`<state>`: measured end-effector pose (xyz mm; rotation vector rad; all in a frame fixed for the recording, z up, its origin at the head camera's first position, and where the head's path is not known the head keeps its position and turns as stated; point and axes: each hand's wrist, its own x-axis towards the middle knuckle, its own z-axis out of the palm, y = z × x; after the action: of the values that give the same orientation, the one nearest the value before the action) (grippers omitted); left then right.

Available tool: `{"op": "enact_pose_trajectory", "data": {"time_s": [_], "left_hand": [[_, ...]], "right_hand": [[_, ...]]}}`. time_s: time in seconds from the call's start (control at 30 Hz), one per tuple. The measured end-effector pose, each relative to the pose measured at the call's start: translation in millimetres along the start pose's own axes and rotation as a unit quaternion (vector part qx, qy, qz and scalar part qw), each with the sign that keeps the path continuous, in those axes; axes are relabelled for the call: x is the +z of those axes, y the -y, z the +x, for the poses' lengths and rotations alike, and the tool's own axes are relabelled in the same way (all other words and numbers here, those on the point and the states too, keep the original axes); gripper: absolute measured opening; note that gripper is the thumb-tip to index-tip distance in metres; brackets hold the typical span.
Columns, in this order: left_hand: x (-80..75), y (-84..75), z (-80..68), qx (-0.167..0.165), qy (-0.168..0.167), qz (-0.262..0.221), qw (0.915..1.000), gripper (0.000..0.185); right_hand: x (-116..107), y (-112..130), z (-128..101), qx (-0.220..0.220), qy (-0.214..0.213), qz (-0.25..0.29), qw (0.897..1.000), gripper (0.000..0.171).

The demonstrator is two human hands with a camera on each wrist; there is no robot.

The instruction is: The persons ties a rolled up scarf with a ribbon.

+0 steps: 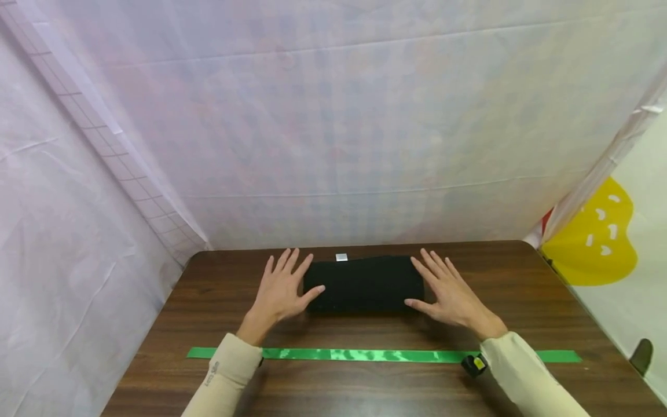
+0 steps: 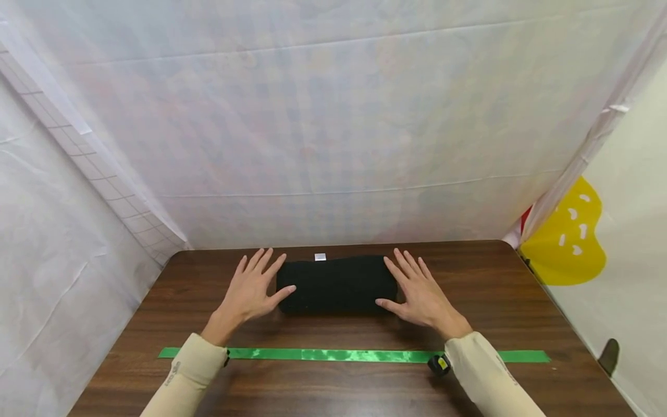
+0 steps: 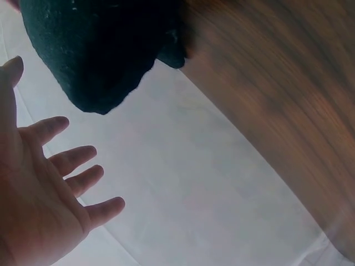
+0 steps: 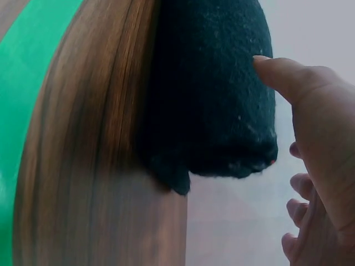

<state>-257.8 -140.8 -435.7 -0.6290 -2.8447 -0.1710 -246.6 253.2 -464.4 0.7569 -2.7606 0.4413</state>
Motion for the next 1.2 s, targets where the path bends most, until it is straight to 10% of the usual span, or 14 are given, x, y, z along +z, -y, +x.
{"op": "enact_pose_trajectory", "data": {"time_s": [1.2], "left_hand": [[20.9, -51.0, 22.6, 0.056, 0.039, 0.008, 0.9976, 0.083]], "right_hand": [[22, 37, 39, -0.065, 0.046, -0.026, 0.996, 0.114]]}}
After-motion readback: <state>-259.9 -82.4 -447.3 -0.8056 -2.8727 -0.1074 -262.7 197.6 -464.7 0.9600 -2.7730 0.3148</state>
